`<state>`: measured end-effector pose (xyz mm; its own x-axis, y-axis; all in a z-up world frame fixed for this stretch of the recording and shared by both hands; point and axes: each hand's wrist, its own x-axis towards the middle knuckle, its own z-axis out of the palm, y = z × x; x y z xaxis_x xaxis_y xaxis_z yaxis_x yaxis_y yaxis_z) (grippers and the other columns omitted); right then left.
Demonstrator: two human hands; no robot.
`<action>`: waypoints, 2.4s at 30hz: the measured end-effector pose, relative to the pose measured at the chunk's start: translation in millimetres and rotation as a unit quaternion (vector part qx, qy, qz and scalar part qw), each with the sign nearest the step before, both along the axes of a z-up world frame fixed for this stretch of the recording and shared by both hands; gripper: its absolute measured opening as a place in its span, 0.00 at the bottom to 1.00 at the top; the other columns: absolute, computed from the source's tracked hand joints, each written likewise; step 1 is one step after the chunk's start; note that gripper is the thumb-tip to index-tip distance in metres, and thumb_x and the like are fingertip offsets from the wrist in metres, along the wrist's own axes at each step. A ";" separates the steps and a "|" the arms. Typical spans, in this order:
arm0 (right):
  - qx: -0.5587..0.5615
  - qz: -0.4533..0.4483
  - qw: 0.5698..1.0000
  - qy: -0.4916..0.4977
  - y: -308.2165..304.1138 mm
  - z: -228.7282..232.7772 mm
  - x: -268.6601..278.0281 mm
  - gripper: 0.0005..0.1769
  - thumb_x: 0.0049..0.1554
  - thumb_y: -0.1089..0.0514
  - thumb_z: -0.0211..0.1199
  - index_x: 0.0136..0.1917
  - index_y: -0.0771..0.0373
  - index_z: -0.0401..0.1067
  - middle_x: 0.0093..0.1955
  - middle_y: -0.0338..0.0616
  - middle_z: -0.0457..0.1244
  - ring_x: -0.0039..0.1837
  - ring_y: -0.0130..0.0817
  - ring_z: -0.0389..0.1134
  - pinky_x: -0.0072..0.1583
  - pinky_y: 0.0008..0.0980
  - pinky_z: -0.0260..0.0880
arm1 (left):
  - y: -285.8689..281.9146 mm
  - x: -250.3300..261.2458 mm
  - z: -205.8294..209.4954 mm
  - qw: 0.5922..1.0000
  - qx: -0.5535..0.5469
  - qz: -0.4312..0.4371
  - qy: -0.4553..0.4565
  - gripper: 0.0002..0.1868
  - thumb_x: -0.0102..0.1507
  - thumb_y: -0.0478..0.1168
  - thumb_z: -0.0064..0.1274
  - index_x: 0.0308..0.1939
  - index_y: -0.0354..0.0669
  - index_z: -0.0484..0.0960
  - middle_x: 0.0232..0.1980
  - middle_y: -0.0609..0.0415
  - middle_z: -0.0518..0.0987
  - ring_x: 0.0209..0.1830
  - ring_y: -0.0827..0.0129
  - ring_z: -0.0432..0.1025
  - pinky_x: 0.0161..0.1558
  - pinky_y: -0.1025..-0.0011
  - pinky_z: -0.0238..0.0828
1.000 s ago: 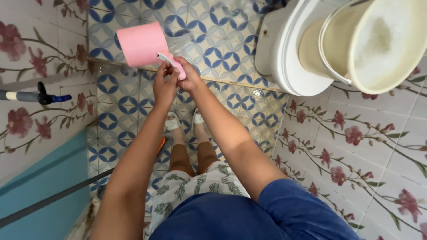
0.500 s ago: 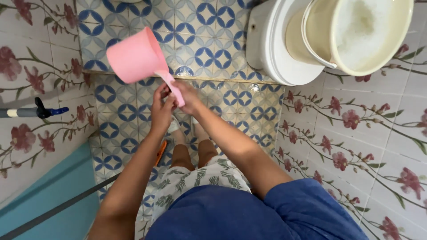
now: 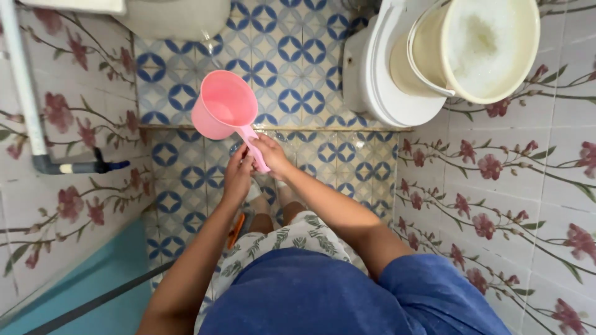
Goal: Scrubbing and rinsing a bathroom floor with soapy water and a squeegee.
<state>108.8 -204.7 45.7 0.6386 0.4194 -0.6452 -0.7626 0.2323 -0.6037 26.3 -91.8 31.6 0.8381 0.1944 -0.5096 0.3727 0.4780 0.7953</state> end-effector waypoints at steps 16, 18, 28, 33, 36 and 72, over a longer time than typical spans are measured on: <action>-0.188 0.090 0.789 -0.578 88.2 30.6 176.7 0.30 0.61 0.64 0.64 0.70 0.63 0.53 0.51 0.51 0.68 0.50 0.43 0.72 0.49 0.40 0.74 | 118.9 39.1 -29.5 0.996 0.083 -0.011 0.041 0.17 0.69 0.47 0.49 0.57 0.46 0.81 0.53 0.60 0.83 0.43 0.76 0.77 0.41 0.76 0.69; -0.317 0.112 0.748 -0.572 114.0 60.5 224.0 0.30 0.61 0.57 0.62 0.71 0.63 0.53 0.50 0.56 0.70 0.47 0.51 0.75 0.48 0.43 0.74 | 136.1 71.1 -50.6 0.995 0.070 0.054 -0.045 0.15 0.71 0.47 0.53 0.56 0.43 0.83 0.50 0.58 0.82 0.45 0.76 0.74 0.47 0.78 0.68; -0.540 0.316 0.551 -0.551 213.6 5.9 420.4 0.32 0.60 0.53 0.59 0.73 0.64 0.53 0.55 0.62 0.66 0.47 0.60 0.72 0.47 0.55 0.71 | 237.2 290.3 -19.4 0.784 0.609 -0.120 -0.024 0.27 0.62 0.43 0.60 0.63 0.37 0.74 0.69 0.37 0.70 0.70 0.40 0.62 0.69 0.51 0.59; -0.638 0.329 0.400 -0.569 241.0 -62.4 479.2 0.24 0.58 0.61 0.57 0.67 0.68 0.63 0.58 0.57 0.66 0.51 0.51 0.73 0.48 0.43 0.76 | 266.4 363.4 -33.7 0.682 0.720 -0.124 -0.037 0.50 0.58 0.52 0.66 0.79 0.39 0.62 0.84 0.39 0.52 0.83 0.41 0.45 0.77 0.43 0.40; -0.610 0.345 0.400 -0.591 252.7 -100.3 501.9 0.18 0.57 0.60 0.57 0.60 0.64 0.69 0.58 0.55 0.67 0.56 0.51 0.73 0.52 0.45 0.75 | 273.5 387.3 -53.5 0.661 0.733 -0.159 -0.010 0.55 0.56 0.61 0.64 0.80 0.38 0.59 0.82 0.39 0.51 0.83 0.42 0.41 0.75 0.35 0.30; -0.432 0.069 0.897 -0.062 -50.8 -62.4 319.6 0.10 0.55 0.62 0.65 0.44 0.74 0.74 0.27 0.42 0.63 0.26 0.29 0.62 0.30 0.30 0.59 | 195.7 470.9 -46.6 0.656 0.707 -0.226 -0.133 0.42 0.62 0.61 0.63 0.72 0.41 0.69 0.62 0.42 0.71 0.67 0.44 0.64 0.65 0.50 0.61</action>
